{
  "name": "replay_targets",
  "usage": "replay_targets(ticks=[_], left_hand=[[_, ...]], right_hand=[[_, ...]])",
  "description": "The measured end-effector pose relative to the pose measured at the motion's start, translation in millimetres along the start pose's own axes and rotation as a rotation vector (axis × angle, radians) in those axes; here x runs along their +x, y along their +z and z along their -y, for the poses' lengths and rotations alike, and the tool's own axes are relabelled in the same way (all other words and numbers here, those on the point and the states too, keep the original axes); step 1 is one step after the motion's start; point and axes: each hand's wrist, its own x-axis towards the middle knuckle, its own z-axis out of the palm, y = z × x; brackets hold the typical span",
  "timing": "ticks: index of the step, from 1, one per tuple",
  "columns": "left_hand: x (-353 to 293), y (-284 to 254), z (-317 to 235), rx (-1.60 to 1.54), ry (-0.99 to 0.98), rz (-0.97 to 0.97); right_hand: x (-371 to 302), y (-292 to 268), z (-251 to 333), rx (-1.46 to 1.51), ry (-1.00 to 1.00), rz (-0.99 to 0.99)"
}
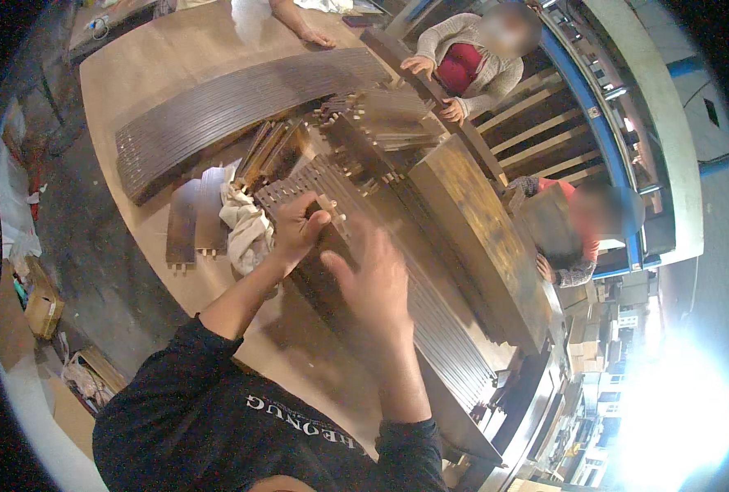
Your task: The person assembles a wooden drawer by inserting slats into grooves and fitting side panels. They repeatedly pick up, align, and insert wooden components, occasionally wiping surfaces with a cloth. The drawer is progressively built and placed on a workbench.
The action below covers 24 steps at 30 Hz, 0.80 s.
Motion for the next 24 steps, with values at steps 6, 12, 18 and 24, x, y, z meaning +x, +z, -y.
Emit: replay_targets(ticks=[6, 12, 18, 24], left_hand=[[-10.6, -5.5, 15.7, -0.052, -0.017, 0.07], [-19.6, -13.3, 3.7, -0.235, -0.027, 0.033], [-19.4, -4.9, 17.8, -0.368, -0.039, 0.058], [-10.5, -13.5, 39.1, -0.141, -0.04, 0.252]], right_hand=[[77.3, 9.4, 43.6, 0.217, -0.309, -0.289], [82.0, 64.5, 27.8, 0.181, -0.298, -0.186], [78.8, 53.6, 24.4, 0.036, -0.325, -0.239], [0.5, -2.7, 11.9, -0.142, 0.039, 0.099]])
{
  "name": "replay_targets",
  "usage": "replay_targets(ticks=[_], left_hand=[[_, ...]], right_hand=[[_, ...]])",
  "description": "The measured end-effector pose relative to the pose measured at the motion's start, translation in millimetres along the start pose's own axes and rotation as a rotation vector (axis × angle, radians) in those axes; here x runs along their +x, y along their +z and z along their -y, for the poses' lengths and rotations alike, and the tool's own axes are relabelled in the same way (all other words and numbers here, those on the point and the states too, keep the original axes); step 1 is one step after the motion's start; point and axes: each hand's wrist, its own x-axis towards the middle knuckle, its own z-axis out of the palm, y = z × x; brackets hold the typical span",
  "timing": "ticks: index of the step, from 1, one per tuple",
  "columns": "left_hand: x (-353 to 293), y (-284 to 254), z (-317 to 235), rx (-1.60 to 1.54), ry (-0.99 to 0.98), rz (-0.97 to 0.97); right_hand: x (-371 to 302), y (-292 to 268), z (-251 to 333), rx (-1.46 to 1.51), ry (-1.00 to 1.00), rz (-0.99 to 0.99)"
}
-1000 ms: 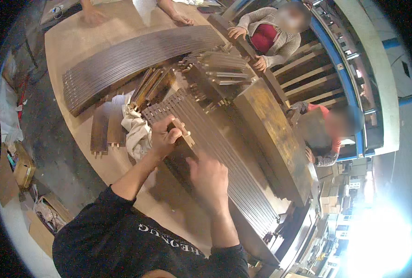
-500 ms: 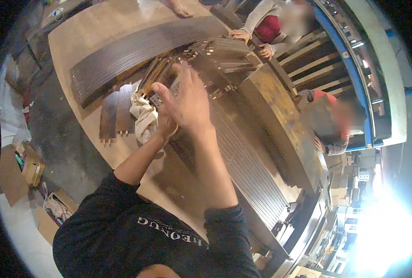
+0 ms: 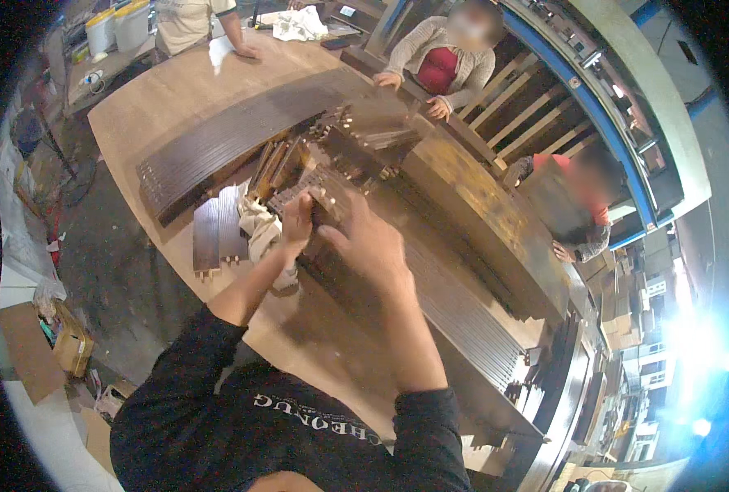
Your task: The person assembles a wooden drawer by inserting slats into grooves and fitting side panels. They repeatedly pick up, align, and insert wooden components, occasionally wiping surfaces with a cloth. The drawer is progressively built and placed on a workbench.
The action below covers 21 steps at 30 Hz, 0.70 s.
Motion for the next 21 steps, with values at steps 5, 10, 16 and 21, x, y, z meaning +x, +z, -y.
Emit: replay_targets(ticks=[5, 10, 16, 21], left_hand=[[-63.6, -43.7, -37.2, 0.676, -0.049, 0.108], [-114.2, -92.8, 0.4, 1.013, 0.069, 0.454], [-69.2, -107.5, -27.1, 0.846, -0.186, 0.527], [-100.8, -186.8, -48.2, 1.347, -0.184, 0.065]], right_hand=[[-52.6, -1.9, -35.7, -0.16, 0.284, 0.172], [-45.4, -0.3, -36.8, -0.062, 0.231, 0.173], [1.1, 15.9, -4.9, 0.032, 0.181, -0.016], [-10.4, 19.4, 0.2, 0.038, 0.133, 0.013]])
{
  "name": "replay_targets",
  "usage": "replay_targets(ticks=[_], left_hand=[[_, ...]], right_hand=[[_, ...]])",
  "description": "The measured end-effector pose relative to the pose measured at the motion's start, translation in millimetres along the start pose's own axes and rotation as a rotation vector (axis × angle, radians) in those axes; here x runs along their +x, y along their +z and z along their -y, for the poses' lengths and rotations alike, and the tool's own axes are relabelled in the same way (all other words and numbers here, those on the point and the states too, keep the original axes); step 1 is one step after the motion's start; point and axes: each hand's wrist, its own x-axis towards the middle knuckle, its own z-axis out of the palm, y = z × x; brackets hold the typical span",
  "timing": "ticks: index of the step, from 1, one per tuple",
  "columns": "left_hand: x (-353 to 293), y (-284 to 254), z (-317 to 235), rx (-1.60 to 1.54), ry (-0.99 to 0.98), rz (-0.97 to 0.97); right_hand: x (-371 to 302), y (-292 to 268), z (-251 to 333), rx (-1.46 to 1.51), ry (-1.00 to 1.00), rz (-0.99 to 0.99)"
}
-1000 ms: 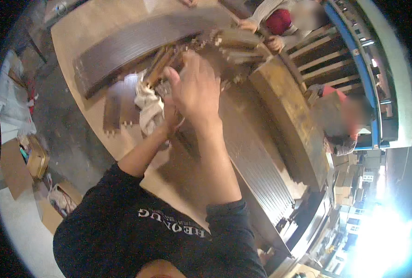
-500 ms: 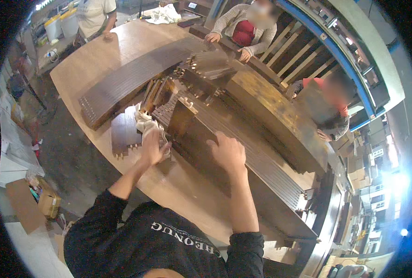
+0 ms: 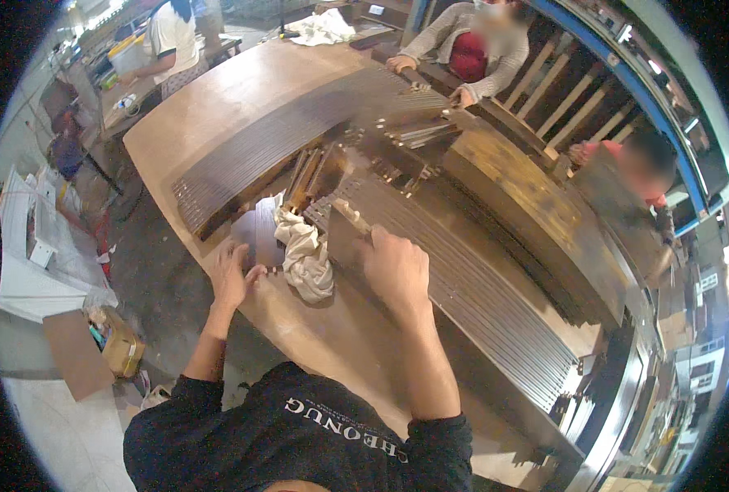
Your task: The person assembles a wooden drawer by inserting slats into grooves and fitting side panels. They repeatedly pick up, align, and insert wooden components, occasionally wiping surfaces with a cloth. The drawer is progressively built and placed on a workbench.
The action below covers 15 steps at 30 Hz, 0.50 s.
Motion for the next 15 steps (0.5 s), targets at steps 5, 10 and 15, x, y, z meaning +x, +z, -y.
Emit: replay_targets(ticks=[5, 10, 15], left_hand=[[-26.6, -1.1, 8.1, 0.183, -0.155, 0.128], [-5.7, -22.8, 17.0, -0.355, -0.434, 0.245], [-28.1, -61.0, 6.2, -1.77, -0.555, 0.265]], right_hand=[[9.1, -2.6, -4.9, -0.025, 0.021, -0.065], [9.3, 2.9, -15.2, -0.037, 0.007, -0.108], [8.9, -3.1, -8.2, 0.089, -0.006, -0.102]])
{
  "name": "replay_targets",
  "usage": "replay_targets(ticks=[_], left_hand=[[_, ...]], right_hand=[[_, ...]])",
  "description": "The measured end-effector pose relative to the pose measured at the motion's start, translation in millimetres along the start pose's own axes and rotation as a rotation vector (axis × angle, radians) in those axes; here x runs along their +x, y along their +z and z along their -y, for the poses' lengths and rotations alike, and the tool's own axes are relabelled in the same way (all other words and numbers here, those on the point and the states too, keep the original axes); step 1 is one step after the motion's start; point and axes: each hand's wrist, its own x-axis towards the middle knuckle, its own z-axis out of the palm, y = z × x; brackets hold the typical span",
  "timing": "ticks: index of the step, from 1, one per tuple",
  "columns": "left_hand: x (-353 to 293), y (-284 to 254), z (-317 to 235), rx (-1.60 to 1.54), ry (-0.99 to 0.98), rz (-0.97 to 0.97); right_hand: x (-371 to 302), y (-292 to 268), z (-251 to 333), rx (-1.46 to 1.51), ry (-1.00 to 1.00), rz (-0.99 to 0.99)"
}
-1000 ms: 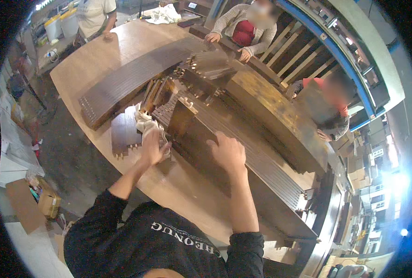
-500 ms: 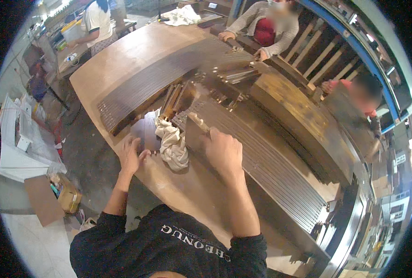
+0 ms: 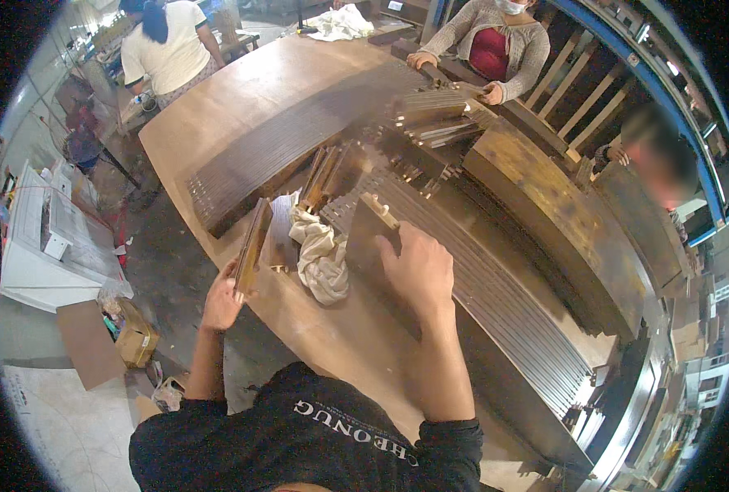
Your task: The person assembles a wooden drawer by inserting slats into grooves and fitting side panels. They repeatedly pick up, align, and insert wooden components, occasionally wiping surfaces with a cloth. The drawer is progressively built and placed on a workbench.
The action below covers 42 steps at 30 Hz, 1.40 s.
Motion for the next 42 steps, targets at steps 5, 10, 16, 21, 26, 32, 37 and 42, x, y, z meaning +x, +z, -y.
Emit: replay_targets(ticks=[5, 10, 16, 21, 26, 32, 37, 42], left_hand=[[-6.7, 29.6, 6.1, -0.319, -0.145, 0.309], [0.9, 74.4, -7.1, -0.427, -0.089, 0.45], [12.8, 81.4, -28.9, 0.034, 0.012, 0.355], [1.2, 147.4, -81.3, 0.728, 0.518, 0.292], [-10.8, 202.0, -100.6, 0.453, 0.961, 0.177], [15.8, 181.0, -102.1, 1.23, 0.484, 0.283], [-7.0, 203.9, -119.7, 0.68, 0.79, 0.228], [19.6, 178.8, -110.5, 1.496, 0.399, 0.384]], right_hand=[[10.0, -8.8, 10.8, 0.068, -0.007, 0.08], [9.9, 8.0, 2.9, 0.03, -0.059, 0.035], [2.6, 4.9, 9.3, 0.081, -0.072, 0.001], [-1.7, -1.1, 16.0, 0.119, -0.041, 0.036], [-6.7, -1.7, 17.7, 0.153, -0.036, -0.003], [-0.2, 3.9, 14.5, 0.039, -0.046, 0.01], [-2.2, 10.9, 9.6, 0.1, -0.067, -0.019], [-3.7, 8.6, 17.0, 0.124, -0.062, -0.03]])
